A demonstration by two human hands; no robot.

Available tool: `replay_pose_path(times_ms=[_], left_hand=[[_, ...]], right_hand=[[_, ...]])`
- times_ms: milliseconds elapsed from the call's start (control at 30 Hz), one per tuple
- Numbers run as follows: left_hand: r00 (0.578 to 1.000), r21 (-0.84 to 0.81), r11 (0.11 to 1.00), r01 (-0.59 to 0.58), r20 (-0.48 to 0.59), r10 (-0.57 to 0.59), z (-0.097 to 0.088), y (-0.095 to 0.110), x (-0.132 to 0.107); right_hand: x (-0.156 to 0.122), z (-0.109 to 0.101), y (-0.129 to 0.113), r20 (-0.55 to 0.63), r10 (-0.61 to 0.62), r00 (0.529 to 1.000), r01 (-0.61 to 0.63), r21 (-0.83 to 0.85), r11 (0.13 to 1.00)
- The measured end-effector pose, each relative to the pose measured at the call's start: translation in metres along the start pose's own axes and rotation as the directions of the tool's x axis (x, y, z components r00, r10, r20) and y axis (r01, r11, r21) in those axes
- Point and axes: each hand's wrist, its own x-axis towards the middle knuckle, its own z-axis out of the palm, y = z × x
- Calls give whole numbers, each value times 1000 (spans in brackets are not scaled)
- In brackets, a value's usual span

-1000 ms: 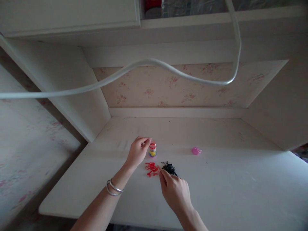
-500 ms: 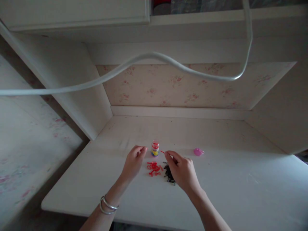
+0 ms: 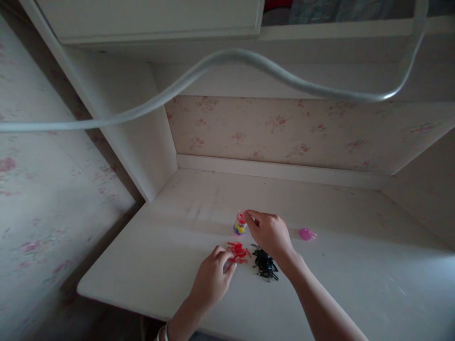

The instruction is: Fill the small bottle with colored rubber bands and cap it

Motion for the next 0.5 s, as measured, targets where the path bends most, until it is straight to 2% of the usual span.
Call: replay_pose_path(times_ms=[133,233,300,367,500], left_hand=[[1000,41,999,-3,23,2,1,0,0],[1000,66,998,-15,17,14,2,-1,0],[1000,87,996,-20,12,19,3,-1,2],[1000,105,994,-23,17,22,4,-1,4],[999,109,993,-38,38,34,3,-1,6]], right_hand=[[-6,-6,4,-66,19,998,-13,89,996],[-21,-7,10,-104,69,992,-49,185,982],[-35,-4,13,-55,95,994,-81,217,973],[-51,2,15,43,100,994,-107,204,973],[-79,14,18,268,92,959,-118,81,990]])
